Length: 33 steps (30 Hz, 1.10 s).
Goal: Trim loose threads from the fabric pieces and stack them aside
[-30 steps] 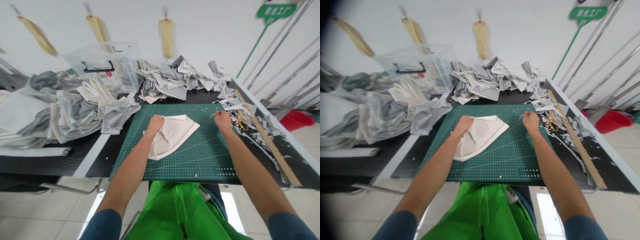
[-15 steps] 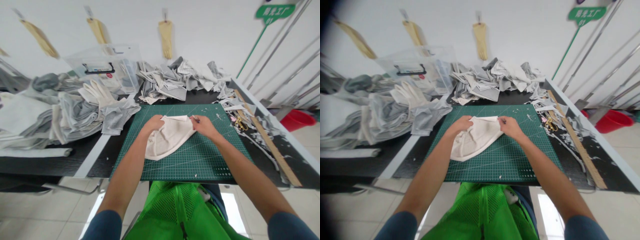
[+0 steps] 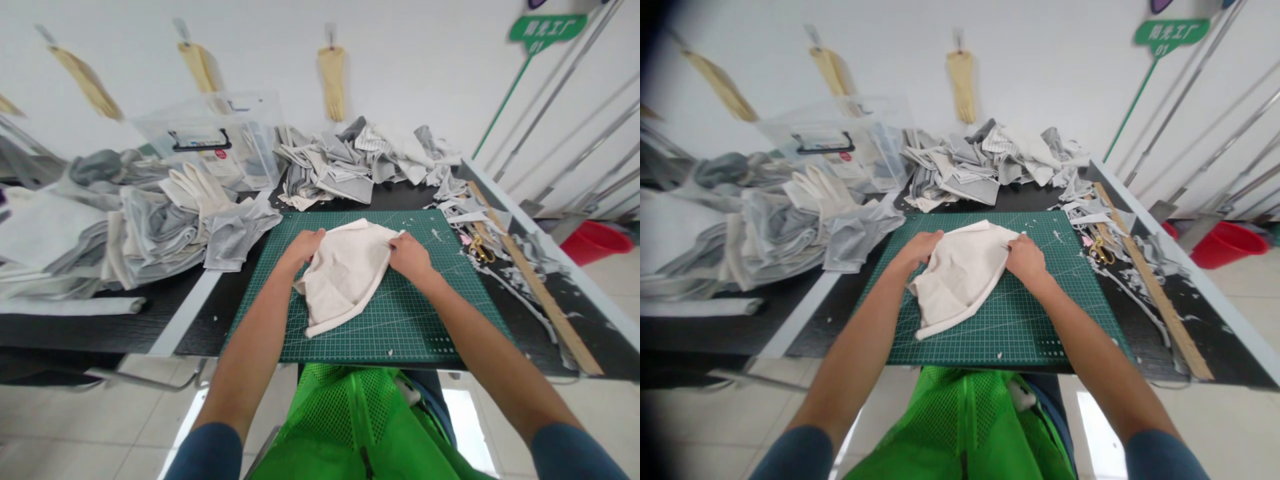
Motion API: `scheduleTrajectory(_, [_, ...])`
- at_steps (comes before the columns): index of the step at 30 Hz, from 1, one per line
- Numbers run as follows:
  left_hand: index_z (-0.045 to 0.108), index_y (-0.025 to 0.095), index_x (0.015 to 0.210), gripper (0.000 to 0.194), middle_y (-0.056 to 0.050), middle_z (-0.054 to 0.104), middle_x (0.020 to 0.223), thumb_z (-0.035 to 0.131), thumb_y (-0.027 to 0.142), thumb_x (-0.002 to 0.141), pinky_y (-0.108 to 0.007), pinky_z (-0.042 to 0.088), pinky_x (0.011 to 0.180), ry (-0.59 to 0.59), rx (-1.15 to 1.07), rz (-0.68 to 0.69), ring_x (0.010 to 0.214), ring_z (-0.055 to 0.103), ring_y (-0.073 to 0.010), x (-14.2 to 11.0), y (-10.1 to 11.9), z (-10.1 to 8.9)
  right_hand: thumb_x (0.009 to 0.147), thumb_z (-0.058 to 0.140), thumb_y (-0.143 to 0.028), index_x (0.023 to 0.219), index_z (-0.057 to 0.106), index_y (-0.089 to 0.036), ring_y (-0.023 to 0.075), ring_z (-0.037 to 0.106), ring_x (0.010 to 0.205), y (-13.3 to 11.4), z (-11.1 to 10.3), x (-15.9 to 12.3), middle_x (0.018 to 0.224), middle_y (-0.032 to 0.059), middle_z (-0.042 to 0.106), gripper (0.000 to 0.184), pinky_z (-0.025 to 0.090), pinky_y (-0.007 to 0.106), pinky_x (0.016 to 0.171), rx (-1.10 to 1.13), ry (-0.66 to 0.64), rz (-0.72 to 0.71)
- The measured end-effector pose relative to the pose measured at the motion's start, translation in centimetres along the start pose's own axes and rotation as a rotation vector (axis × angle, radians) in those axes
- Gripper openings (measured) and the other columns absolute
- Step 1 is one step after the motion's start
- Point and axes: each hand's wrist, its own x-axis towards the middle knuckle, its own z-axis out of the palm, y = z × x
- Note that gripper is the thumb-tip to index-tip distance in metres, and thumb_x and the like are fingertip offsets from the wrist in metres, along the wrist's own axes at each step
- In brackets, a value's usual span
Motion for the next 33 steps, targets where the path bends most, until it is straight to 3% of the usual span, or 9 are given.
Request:
scheduleTrajectory(3, [0.074, 0.012, 0.078, 0.035, -0.007, 0.071, 0.069, 0.077, 0.047, 0.077, -0.027, 0.043, 0.056, -0.119, 0.084, -0.053, 0.062, 0.062, -0.0184, -0.3, 0.0, -0.8, 0.099, 0.057, -0.036, 0.111, 0.075, -0.018, 0.0331, 0.072, 0.101, -0.5, -0.2, -0.6, 0.112, 0.0192, 0.074, 0.028, 0.053, 0.041, 0.091, 0.033, 0.081, 0.122])
scheduleTrajectory(7, [0.079, 0.015, 0.087, 0.029, -0.002, 0.074, 0.076, 0.082, 0.025, 0.061, -0.023, 0.043, 0.056, -0.253, 0.12, 0.019, 0.065, 0.063, -0.0162, -0.4, -0.4, -1.6, 0.091, 0.067, -0.059, 0.103, 0.074, -0.02, 0.0324, 0.074, 0.095, -2.4, 0.2, -1.6, 0.097, 0.0153, 0.078, 0.042, 0.053, 0.039, 0.088, 0.078, -0.166, -0.061])
scheduleTrajectory(9, [0.077, 0.015, 0.087, 0.026, -0.002, 0.074, 0.078, 0.078, 0.023, 0.063, -0.023, 0.043, 0.057, -0.231, 0.084, 0.046, 0.066, 0.063, -0.0157, -0.3, -0.7, -1.6, 0.086, 0.074, -0.055, 0.104, 0.075, -0.021, 0.0313, 0.074, 0.096, -2.7, 0.6, -1.7, 0.1, 0.0137, 0.08, 0.039, 0.053, 0.037, 0.086, 0.058, -0.275, -0.133])
scheduleTrajectory(12, [0.074, 0.013, 0.092, 0.024, -0.003, 0.073, 0.079, 0.071, 0.026, 0.071, -0.023, 0.043, 0.057, -0.14, 0.027, 0.039, 0.065, 0.063, -0.0153, -0.3, -0.8, -1.0, 0.086, 0.072, -0.03, 0.117, 0.074, -0.024, 0.029, 0.074, 0.102, -1.8, 0.9, -1.3, 0.111, 0.0107, 0.08, 0.032, 0.053, 0.034, 0.09, 0.049, -0.239, -0.144])
scheduleTrajectory(16, [0.063, 0.013, 0.132, 0.056, -0.001, 0.067, 0.075, 0.067, 0.021, 0.077, -0.022, 0.04, 0.056, -0.027, -0.05, 0.035, 0.059, 0.057, -0.013, -0.6, -0.4, -0.2, 0.08, 0.065, -0.012, 0.13, 0.071, -0.026, 0.0293, 0.074, 0.108, 0.0, 1.0, -0.5, 0.116, 0.0097, 0.079, 0.052, 0.052, 0.034, 0.095, 0.129, -0.041, -0.02])
scheduleTrajectory(20, [0.031, 0.019, 0.163, 0.097, 0.005, 0.06, 0.07, 0.07, 0.018, 0.075, -0.022, 0.04, 0.06, -0.123, -0.099, 0.181, 0.056, 0.053, -0.0111, -1.1, 0.0, -0.2, 0.092, 0.064, -0.034, 0.123, 0.073, -0.023, 0.0278, 0.074, 0.1, 0.3, 1.3, -0.1, 0.105, 0.0097, 0.079, 0.034, 0.053, 0.035, 0.092, 0.195, 0.035, 0.057])
scheduleTrajectory(23, [0.06, 0.017, 0.144, 0.076, 0.005, 0.058, 0.068, 0.074, 0.019, 0.068, -0.023, 0.038, 0.063, -0.212, 0.012, 0.308, 0.06, 0.051, -0.0114, -1.0, -0.2, -0.7, 0.086, 0.073, -0.048, 0.123, 0.07, -0.022, 0.0273, 0.073, 0.093, 0.1, 1.8, 0.1, 0.098, 0.0086, 0.078, 0.045, 0.054, 0.036, 0.088, 0.194, -0.03, 0.075])
scheduleTrajectory(27, [0.078, 0.015, 0.092, 0.026, 0.004, 0.047, 0.058, 0.068, 0.021, 0.068, -0.025, 0.028, 0.056, -0.107, 0.171, 0.342, 0.056, 0.043, -0.0114, -0.2, -0.9, -1.0, 0.085, 0.068, -0.031, 0.123, 0.069, -0.023, 0.0272, 0.073, 0.093, 0.9, 2.1, 0.4, 0.098, 0.0093, 0.078, 0.039, 0.052, 0.035, 0.085, 0.144, -0.018, 0.126])
scheduleTrajectory(33, [0.078, 0.014, 0.095, 0.039, 0.002, 0.056, 0.058, 0.06, 0.015, 0.061, -0.025, 0.03, 0.056, -0.026, 0.149, 0.259, 0.055, 0.047, -0.0133, 0.4, -1.2, -0.6, 0.079, 0.059, -0.017, 0.127, 0.074, -0.022, 0.0231, 0.07, 0.086, 1.8, 1.8, 0.4, 0.098, 0.0066, 0.079, 0.05, 0.05, 0.031, 0.085, 0.248, 0.04, -0.023])
